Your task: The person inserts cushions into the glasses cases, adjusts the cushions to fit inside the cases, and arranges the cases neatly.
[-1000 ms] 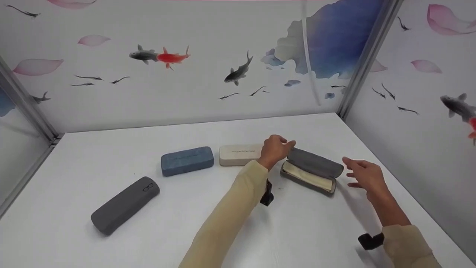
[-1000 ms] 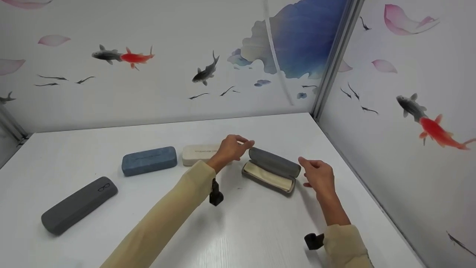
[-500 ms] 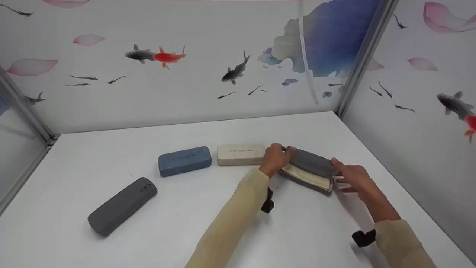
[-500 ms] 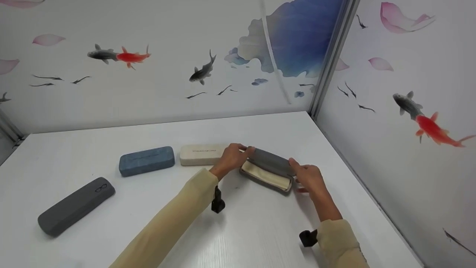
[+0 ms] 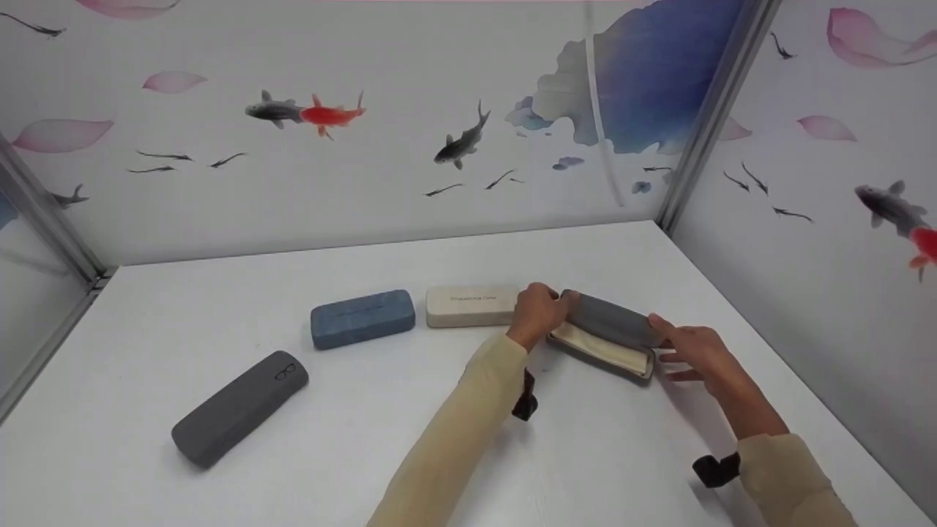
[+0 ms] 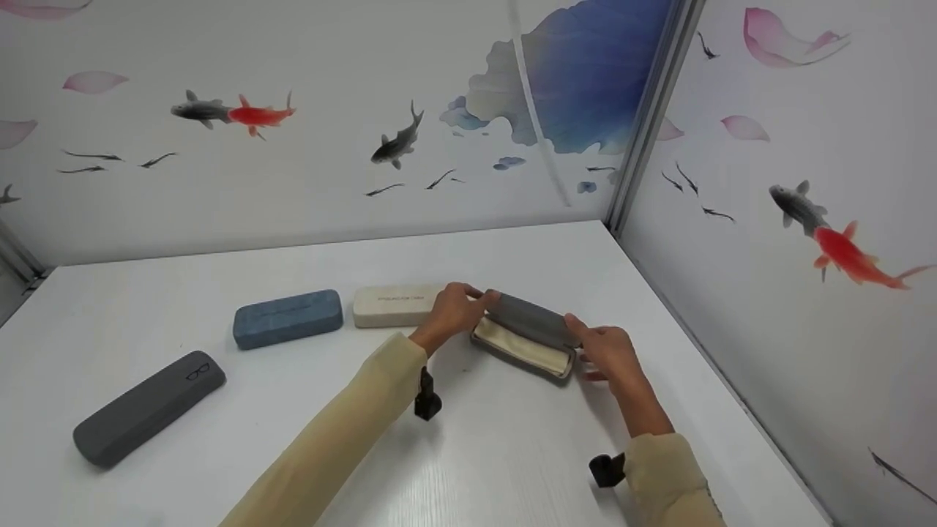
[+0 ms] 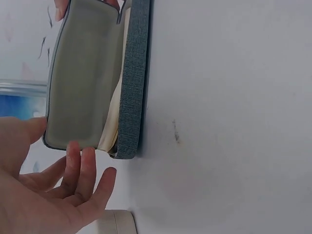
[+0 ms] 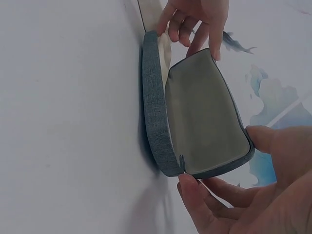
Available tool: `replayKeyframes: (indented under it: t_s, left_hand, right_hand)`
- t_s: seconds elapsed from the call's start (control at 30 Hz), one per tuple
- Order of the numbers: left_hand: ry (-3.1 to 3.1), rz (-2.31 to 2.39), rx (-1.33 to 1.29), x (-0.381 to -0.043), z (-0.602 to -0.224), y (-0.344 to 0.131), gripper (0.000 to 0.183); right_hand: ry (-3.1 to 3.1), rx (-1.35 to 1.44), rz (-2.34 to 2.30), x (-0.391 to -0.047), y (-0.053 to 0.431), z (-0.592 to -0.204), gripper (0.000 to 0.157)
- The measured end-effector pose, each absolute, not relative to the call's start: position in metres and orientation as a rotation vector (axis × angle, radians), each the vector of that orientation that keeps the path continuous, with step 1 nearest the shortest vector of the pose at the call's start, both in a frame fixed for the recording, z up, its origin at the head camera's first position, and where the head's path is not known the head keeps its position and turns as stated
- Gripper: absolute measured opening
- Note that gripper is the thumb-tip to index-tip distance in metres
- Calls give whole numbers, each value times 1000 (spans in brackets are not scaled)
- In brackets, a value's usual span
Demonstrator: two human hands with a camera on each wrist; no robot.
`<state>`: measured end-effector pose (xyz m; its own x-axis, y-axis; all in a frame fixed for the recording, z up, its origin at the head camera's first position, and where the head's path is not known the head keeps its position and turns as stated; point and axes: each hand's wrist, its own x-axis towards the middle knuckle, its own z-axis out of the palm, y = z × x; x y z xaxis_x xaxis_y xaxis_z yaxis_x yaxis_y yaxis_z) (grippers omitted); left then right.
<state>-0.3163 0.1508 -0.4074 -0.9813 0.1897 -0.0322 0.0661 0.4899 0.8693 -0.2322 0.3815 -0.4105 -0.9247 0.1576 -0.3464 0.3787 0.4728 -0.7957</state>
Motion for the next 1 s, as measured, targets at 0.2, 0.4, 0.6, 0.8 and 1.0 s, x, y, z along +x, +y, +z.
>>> replayKeyframes:
  t_s: [0.2,0.4,0.6,0.8,1.0]
  left_hand:
    - [2578,1474,286,-316,-411,147,49]
    - [2504,1430,338,-317,-418,142,66]
    - [2497,1388,386,-320,-419,139,71]
    - [2603,1463,368,-326,-404,143,62]
    - [2603,1541,279,-326,-395,156,52]
  right_hand:
    - [2499,474,-1419,-232,382,-411,104]
    - [2504,487,-1432,-232,382,-412,103]
    - [2490,487,-1432,-232,380,-412,102]
    - [2486,474,-1436,-235,379,-409,102]
    - [2464,439,-1418,-234,383,-411,96]
